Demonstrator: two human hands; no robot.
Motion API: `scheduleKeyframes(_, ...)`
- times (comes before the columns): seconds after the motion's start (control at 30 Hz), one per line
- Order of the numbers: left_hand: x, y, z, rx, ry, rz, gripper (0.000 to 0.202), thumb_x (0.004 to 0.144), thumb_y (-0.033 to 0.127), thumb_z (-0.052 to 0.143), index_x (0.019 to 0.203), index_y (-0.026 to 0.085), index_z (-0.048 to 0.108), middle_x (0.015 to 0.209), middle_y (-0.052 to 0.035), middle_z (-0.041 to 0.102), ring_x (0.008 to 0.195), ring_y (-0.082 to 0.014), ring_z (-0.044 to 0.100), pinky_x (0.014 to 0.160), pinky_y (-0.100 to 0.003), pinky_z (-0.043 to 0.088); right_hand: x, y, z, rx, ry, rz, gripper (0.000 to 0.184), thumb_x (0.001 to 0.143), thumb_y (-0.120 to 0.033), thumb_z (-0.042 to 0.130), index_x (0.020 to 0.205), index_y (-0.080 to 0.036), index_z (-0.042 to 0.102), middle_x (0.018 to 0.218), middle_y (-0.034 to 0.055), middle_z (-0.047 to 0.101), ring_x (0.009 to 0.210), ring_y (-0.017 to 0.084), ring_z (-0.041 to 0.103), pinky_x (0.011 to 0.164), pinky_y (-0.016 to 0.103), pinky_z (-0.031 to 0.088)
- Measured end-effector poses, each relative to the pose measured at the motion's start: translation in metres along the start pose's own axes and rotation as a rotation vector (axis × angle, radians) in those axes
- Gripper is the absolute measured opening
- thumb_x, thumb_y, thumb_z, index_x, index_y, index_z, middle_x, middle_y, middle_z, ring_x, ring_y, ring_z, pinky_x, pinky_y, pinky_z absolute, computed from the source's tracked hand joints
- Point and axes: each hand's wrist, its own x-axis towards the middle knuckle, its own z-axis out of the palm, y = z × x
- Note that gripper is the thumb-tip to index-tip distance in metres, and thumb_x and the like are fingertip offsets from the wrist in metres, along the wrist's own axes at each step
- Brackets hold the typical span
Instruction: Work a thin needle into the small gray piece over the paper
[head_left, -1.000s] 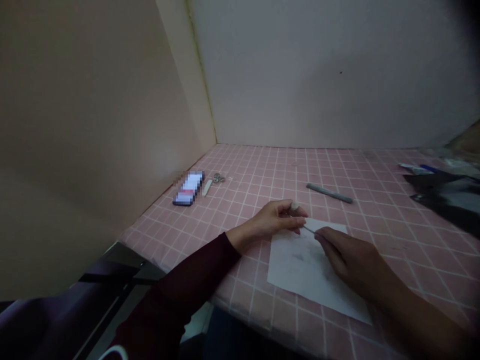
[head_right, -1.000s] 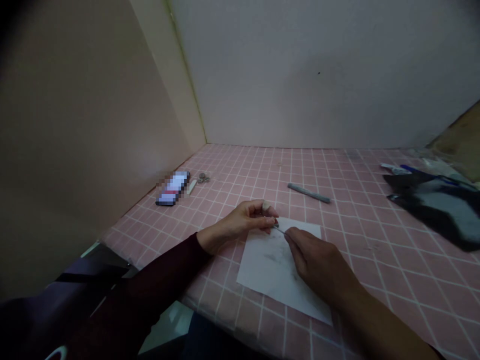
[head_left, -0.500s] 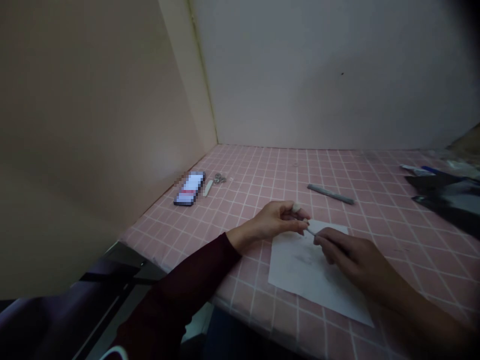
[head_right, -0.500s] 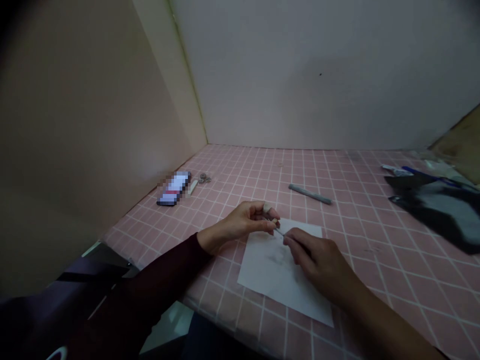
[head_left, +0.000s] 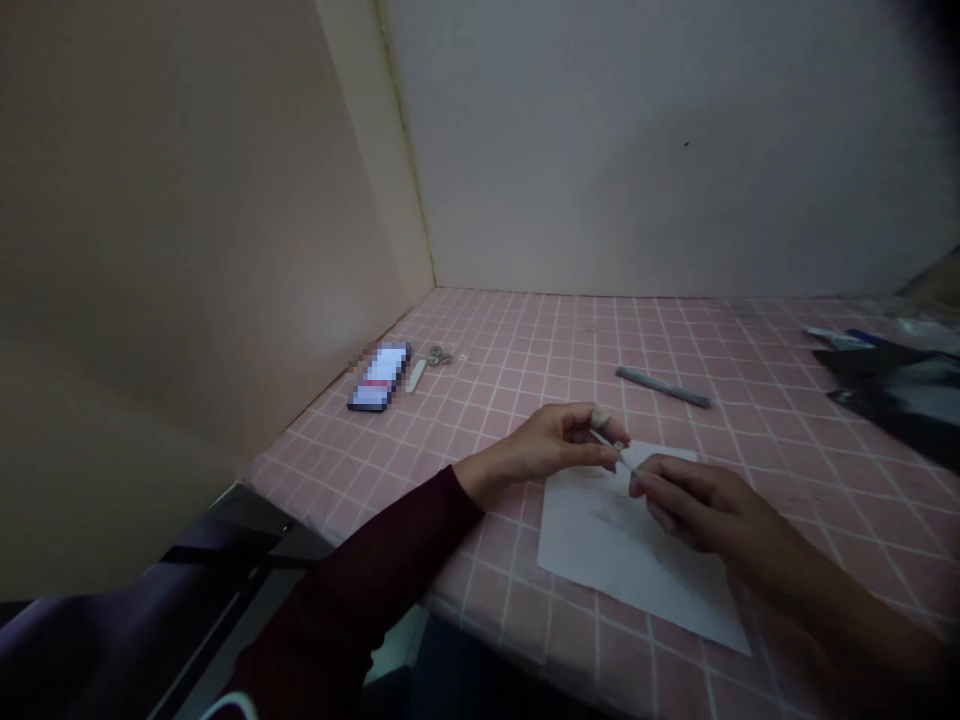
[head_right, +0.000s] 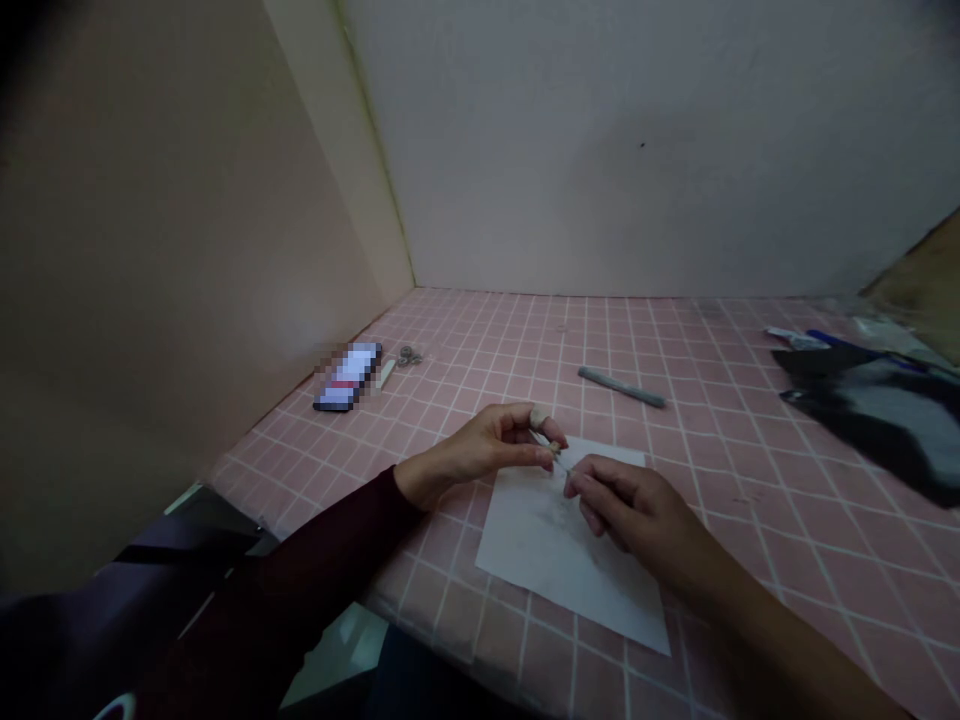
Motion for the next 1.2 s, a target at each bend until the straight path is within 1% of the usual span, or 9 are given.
scheduleKeyframes(0.1, 0.001, -0.004, -0.001, 0.048, 0.046, -0.021, 0.034, 0.067, 0.035, 0.083, 0.084, 0.012, 0.063, 0.076, 0.0008, 0.061, 0.064, -0.0095, 0.058, 0.072, -0.030, 0.047, 0.001, 0.006, 0.002, -0.391, 0.117, -0.267, 0.023, 0.094, -0.035, 0.049, 0.078, -0.021, 0.058, 0.062, -0.0005, 0.055, 0.054, 0.014, 0.052, 0.056, 0.028, 0.039)
scheduleKeyframes(0.2, 0.001, -0.004, -0.002, 0.079, 0.035, -0.020, 0.037, 0.069, 0.040, 0.082, 0.084, 0.012, 0.063, 0.074, 0.0011, 0.059, 0.060, -0.0080, 0.055, 0.067, -0.028, 0.046, 0.001, 0.008, 0.001, -0.476, 0.147, -0.311, 0.022, 0.095, -0.032, 0.047, 0.079, -0.021, 0.058, 0.063, -0.0001, 0.057, 0.055, 0.015, 0.054, 0.058, 0.029, 0.039)
scheduleKeyframes(0.43, -0.003, 0.003, -0.001, 0.057, -0.019, 0.039, 0.031, 0.069, 0.030, 0.082, 0.088, 0.014, 0.064, 0.078, -0.0003, 0.062, 0.070, -0.0100, 0.059, 0.071, -0.027, 0.045, -0.001, -0.008, -0.002, 0.117, -0.027, 0.144, 0.039, 0.097, -0.053, 0.043, 0.085, -0.019, 0.057, 0.056, -0.0050, 0.043, 0.042, 0.008, 0.028, 0.043, 0.023, 0.019)
scheduleKeyframes(0.6, 0.000, -0.005, -0.002, 0.061, 0.031, 0.030, 0.043, 0.067, 0.040, 0.084, 0.093, 0.014, 0.062, 0.080, -0.0011, 0.062, 0.066, -0.0101, 0.059, 0.070, -0.028, 0.047, 0.001, 0.003, 0.001, -0.318, 0.076, -0.219, 0.031, 0.096, -0.040, 0.048, 0.074, -0.021, 0.056, 0.060, -0.0008, 0.054, 0.053, 0.014, 0.051, 0.054, 0.027, 0.039)
scheduleKeyframes(0.7, 0.002, -0.010, -0.004, 0.097, 0.032, -0.006, 0.044, 0.070, 0.044, 0.081, 0.097, 0.014, 0.062, 0.072, 0.0012, 0.060, 0.059, -0.0091, 0.056, 0.066, -0.028, 0.047, 0.002, 0.011, 0.002, -0.522, 0.172, -0.348, 0.024, 0.095, -0.034, 0.047, 0.077, -0.022, 0.057, 0.064, 0.0009, 0.059, 0.055, 0.016, 0.055, 0.057, 0.030, 0.041)
scheduleKeyframes(0.83, 0.002, -0.009, -0.004, 0.094, -0.036, 0.032, 0.041, 0.067, 0.034, 0.084, 0.097, 0.014, 0.064, 0.086, -0.0024, 0.063, 0.076, -0.0123, 0.061, 0.076, -0.030, 0.049, -0.001, 0.005, 0.000, -0.293, 0.080, -0.174, 0.035, 0.097, -0.043, 0.046, 0.072, -0.021, 0.054, 0.061, -0.0002, 0.053, 0.054, 0.014, 0.050, 0.054, 0.027, 0.038)
scheduleKeyframes(0.93, 0.000, -0.006, -0.002, 0.069, -0.065, 0.084, 0.040, 0.068, 0.031, 0.084, 0.099, 0.015, 0.065, 0.097, -0.0052, 0.064, 0.084, -0.0131, 0.060, 0.080, -0.030, 0.047, -0.002, -0.005, -0.002, 0.070, -0.038, 0.083, 0.038, 0.097, -0.053, 0.044, 0.082, -0.020, 0.056, 0.058, -0.0036, 0.047, 0.043, 0.009, 0.033, 0.043, 0.023, 0.023)
scheduleKeyframes(1.0, -0.001, -0.006, -0.001, 0.061, -0.036, 0.087, 0.042, 0.067, 0.033, 0.085, 0.100, 0.015, 0.065, 0.096, -0.0054, 0.064, 0.084, -0.0139, 0.061, 0.079, -0.030, 0.047, -0.001, -0.007, -0.002, 0.134, -0.064, 0.116, 0.039, 0.096, -0.055, 0.044, 0.083, -0.020, 0.056, 0.057, -0.0047, 0.045, 0.042, 0.008, 0.028, 0.042, 0.023, 0.019)
scheduleKeyframes(1.2, 0.002, -0.013, -0.003, 0.089, 0.024, 0.039, 0.048, 0.069, 0.041, 0.082, 0.104, 0.015, 0.063, 0.076, 0.0002, 0.061, 0.064, -0.0104, 0.058, 0.069, -0.028, 0.048, 0.000, 0.004, 0.005, -0.457, 0.146, -0.313, 0.029, 0.096, -0.036, 0.046, 0.073, -0.022, 0.054, 0.061, -0.0001, 0.055, 0.054, 0.015, 0.052, 0.057, 0.029, 0.039)
